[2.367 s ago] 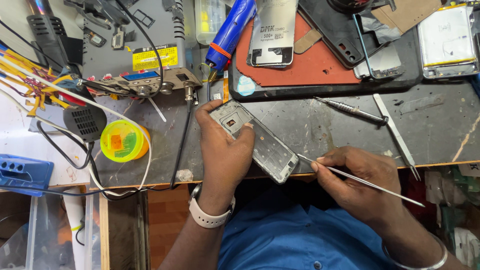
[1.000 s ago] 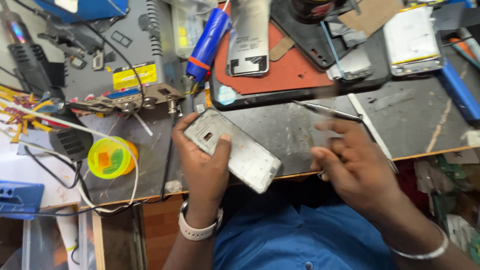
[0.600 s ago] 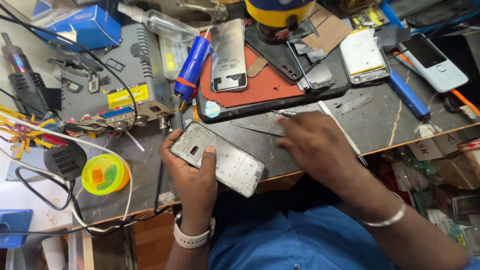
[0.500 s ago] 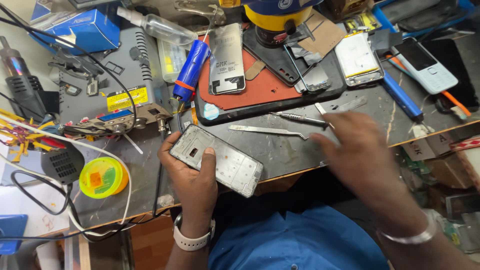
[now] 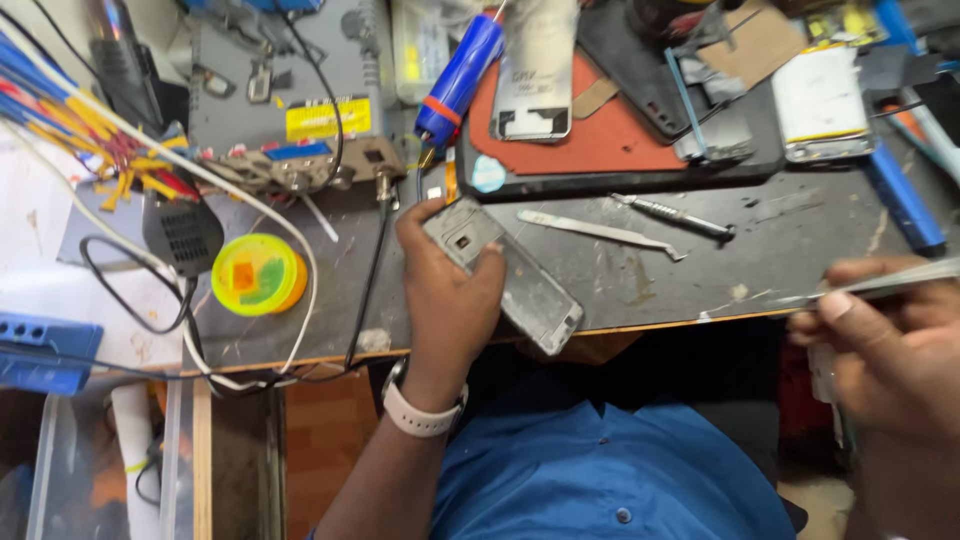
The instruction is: The person uses a hot air gun to heat the back of a disassembled mobile phone, then retrieves tweezers from a drawer and uses them to scrape adhesive residue from the phone's interior frame. The person also applies a liquid from a small bottle to the frame and continues scraping.
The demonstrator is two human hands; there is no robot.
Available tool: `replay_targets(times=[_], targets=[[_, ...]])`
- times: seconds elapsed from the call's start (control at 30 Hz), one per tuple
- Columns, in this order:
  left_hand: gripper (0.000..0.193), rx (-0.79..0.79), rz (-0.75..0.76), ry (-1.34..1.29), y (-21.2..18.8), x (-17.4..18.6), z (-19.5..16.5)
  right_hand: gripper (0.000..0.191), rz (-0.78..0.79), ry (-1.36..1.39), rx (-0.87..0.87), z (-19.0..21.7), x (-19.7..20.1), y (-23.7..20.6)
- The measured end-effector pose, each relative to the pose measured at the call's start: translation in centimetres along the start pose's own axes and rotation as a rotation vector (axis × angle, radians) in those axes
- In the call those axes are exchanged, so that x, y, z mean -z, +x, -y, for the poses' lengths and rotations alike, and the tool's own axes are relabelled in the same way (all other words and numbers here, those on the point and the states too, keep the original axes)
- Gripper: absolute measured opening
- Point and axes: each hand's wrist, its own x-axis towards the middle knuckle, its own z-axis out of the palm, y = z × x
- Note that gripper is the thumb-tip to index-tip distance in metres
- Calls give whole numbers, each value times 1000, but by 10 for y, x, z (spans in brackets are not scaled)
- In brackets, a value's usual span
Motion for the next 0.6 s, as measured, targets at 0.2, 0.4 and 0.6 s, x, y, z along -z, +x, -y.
replay_targets(times=[0.2, 0.4, 0.6], targets=[[55, 46, 41, -9, 8, -12, 8, 27, -2, -197, 337, -26, -75, -15], [55, 122, 39, -41, 18, -22, 11, 19, 67, -488, 583, -37, -108, 4], [55, 96, 45, -9, 26, -29, 16, 20, 71, -495, 531, -37, -112, 17]])
